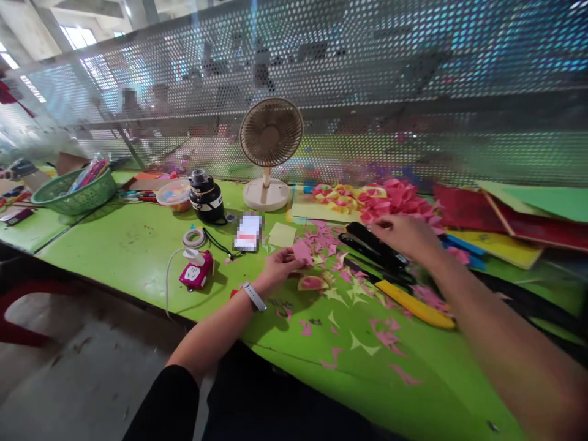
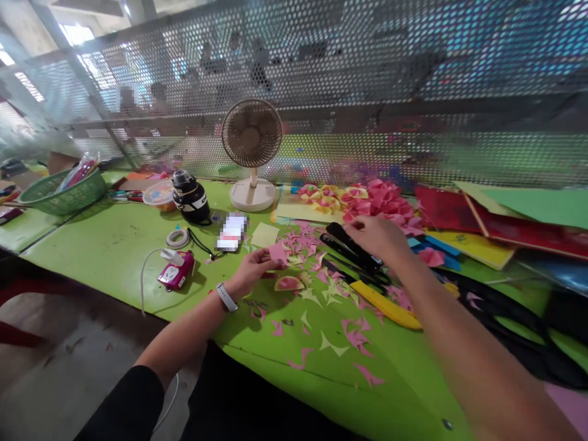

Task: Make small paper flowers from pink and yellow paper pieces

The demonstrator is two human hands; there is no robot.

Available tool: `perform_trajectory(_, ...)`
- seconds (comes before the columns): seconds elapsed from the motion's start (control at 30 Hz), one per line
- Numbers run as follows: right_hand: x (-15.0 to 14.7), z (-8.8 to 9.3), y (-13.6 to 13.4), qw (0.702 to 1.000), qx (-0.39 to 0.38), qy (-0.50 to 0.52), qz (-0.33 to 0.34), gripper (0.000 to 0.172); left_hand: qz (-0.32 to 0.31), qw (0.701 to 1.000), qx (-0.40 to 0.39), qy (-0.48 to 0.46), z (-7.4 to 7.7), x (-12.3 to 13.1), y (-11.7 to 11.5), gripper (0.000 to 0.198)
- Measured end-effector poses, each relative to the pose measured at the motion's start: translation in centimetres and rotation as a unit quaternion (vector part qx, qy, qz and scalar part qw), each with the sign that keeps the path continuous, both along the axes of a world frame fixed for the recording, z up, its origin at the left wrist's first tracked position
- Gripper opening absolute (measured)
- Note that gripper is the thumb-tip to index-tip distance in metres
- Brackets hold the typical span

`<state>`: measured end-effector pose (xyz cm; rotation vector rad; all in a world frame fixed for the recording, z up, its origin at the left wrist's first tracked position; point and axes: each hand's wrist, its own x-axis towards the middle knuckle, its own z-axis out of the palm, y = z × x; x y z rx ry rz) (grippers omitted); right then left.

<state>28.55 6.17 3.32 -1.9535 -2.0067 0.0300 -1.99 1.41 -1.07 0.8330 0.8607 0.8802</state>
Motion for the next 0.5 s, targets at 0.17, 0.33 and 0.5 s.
perform_trajectory(0.17,-2.8,0.4,-6.7,0.997,0.056,0.037,-0.040,0.028,0.021,1.000,0.012,0.017,0.1,-0.1,0.3,0.032)
perform_trajectory(0.33,-2.9,0.0,-8.9,0.995,0.073,0.066,-0.017,0.034,0.026,0.998,0.042,0.029,0.3,-0.2,0.5,0.030)
perform_trajectory(0.5,-1.7,0.6,-9.6,0.988,0.096,0.095,-0.077,0.036,0.044,0.997,0.050,0.035,0.4,-0.2,0.9,0.029)
